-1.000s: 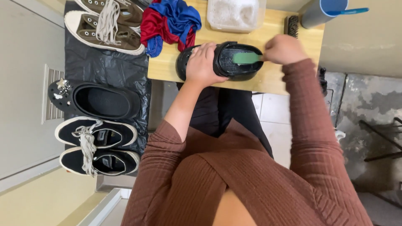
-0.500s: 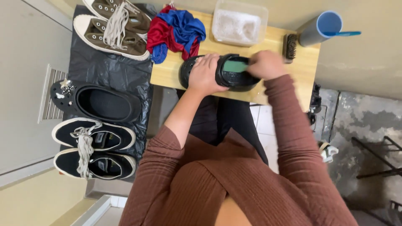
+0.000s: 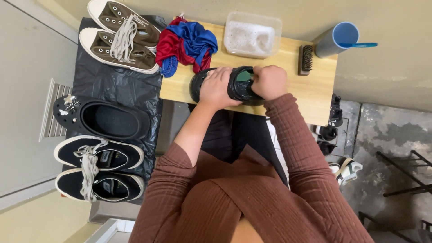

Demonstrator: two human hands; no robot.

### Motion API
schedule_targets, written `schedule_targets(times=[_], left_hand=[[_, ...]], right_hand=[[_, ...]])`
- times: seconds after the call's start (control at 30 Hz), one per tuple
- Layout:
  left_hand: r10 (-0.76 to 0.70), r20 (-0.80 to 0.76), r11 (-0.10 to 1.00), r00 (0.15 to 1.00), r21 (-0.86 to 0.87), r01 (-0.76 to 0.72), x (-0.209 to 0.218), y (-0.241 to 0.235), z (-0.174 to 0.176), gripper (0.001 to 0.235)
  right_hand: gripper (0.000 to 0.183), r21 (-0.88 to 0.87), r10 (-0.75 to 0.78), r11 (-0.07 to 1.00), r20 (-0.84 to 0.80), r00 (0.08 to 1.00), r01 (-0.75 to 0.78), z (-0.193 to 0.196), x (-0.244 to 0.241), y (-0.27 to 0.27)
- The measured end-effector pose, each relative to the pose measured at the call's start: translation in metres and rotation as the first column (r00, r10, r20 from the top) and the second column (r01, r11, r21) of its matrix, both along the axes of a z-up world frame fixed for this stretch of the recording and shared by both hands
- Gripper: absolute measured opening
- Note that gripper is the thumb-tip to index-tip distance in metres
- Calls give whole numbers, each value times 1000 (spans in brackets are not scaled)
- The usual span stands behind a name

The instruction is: The person scrubs the sole and upper of a black clog-style shoe using a green brush. They repeatedly dip the brush into a container of soapy water to clean the shoe thoroughly.

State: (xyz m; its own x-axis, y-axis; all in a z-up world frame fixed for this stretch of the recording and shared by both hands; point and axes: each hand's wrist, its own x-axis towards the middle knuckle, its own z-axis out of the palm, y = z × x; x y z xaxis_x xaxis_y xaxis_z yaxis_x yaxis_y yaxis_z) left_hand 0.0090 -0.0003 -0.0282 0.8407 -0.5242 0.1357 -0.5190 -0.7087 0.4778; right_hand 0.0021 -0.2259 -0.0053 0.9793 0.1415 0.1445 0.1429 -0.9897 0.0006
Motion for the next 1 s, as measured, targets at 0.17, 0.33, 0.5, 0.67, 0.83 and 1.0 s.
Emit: schedule_targets(times=[0.17,0.33,0.5,0.67,0.83,1.0], left_hand=[[12,-18,1000,1000,8,-11,0,0,-3,114],[23,-10,1000,1000,8,-22,2,-1,-5,112],[36,-8,999,999,13,-36,-1,-1,-5,113],[29,-39,1000,999,-6,-29,0,0,2,115],[24,-58,999,998,-20,-25,-1,0,6,114],[9,-76,1000,997,9,-8,-5,1,16,115]], right_hand=[[19,-33,-62,998,-79,995,59,-20,-15,-66],[22,-85,-53,995,-60,997,48,-20,-17,-51],[16,29,61,998,31,998,-62,-27,-37,-38],[19,113,-172,962,-456,874,248,36,-40,-82],[16,268,-134,894,-605,785,359,33,-15,-33],[14,266,-74,897,-698,712,354,71,-19,-40]])
